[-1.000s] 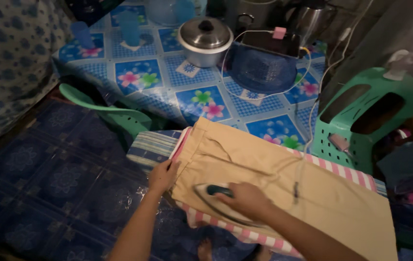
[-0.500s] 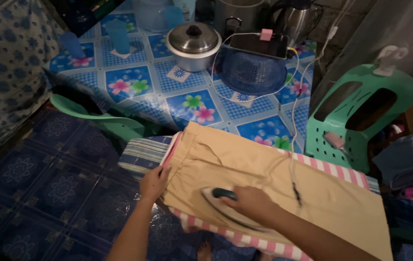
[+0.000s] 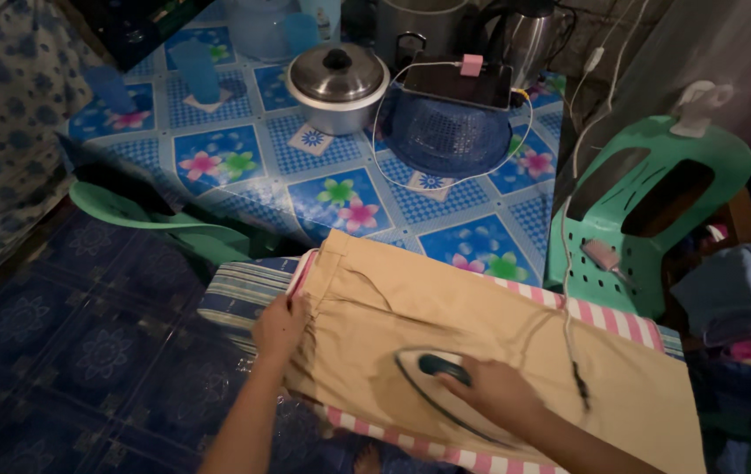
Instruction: The person irons a pair of beige trousers laid out on a striped ironing board. They smooth the fabric with their hands and use a steam iron to press the garment, moving the iron back and forth across the surface.
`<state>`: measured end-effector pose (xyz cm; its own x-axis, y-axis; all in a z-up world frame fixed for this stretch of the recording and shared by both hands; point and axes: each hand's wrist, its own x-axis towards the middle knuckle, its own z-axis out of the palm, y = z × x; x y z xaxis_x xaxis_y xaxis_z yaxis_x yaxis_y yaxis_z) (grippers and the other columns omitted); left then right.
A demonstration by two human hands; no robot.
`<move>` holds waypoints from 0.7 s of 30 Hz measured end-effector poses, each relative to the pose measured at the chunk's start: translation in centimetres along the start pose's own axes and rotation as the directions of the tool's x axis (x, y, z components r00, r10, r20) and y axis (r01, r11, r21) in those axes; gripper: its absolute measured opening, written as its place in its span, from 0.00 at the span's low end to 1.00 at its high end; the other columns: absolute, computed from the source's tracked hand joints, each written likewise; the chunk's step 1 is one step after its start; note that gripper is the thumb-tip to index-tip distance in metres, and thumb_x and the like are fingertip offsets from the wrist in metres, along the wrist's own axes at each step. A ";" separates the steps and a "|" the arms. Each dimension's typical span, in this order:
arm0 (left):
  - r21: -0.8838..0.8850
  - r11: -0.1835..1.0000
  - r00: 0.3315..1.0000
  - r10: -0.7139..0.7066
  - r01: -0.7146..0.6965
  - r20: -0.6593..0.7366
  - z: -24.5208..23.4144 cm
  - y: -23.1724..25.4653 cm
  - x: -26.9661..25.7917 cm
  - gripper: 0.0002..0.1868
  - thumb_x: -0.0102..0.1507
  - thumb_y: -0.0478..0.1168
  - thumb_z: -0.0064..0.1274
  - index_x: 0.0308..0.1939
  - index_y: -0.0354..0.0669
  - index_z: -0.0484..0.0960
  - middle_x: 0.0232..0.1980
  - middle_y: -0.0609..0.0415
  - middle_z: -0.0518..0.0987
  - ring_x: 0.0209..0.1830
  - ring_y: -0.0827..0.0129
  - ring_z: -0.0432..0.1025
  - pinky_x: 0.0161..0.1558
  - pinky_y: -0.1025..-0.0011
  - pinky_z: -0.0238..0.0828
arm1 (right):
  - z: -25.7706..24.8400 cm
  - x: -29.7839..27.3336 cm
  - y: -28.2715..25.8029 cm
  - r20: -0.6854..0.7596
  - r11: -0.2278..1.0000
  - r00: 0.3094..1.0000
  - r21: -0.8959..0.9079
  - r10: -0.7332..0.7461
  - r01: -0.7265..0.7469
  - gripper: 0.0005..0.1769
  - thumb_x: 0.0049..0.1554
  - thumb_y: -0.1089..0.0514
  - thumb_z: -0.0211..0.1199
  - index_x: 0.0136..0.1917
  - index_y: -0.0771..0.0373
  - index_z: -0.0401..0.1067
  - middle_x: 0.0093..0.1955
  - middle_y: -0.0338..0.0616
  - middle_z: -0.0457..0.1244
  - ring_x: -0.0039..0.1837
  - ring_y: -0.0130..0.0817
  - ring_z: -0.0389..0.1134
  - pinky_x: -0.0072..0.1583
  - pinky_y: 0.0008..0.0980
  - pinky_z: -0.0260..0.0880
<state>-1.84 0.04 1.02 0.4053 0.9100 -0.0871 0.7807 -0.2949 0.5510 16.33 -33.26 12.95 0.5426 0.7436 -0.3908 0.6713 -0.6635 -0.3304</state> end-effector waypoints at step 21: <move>-0.095 0.982 0.957 0.135 -0.164 -0.255 1.5 -0.2 -1.6 0.18 0.67 0.54 0.52 0.43 0.43 0.83 0.44 0.46 0.81 0.43 0.45 0.76 0.43 0.53 0.71 | 0.9 8.4 -8.1 -0.002 0.988 0.991 -0.077 -0.131 0.130 0.37 0.57 0.24 0.53 0.45 0.62 0.76 0.41 0.56 0.70 0.45 0.56 0.73 0.48 0.53 0.73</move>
<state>-1.87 -1.77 -0.19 0.3724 0.9057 0.2027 0.6551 -0.4112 0.6339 15.04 -21.71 11.53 0.4511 0.8243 -0.3422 0.7730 -0.5525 -0.3118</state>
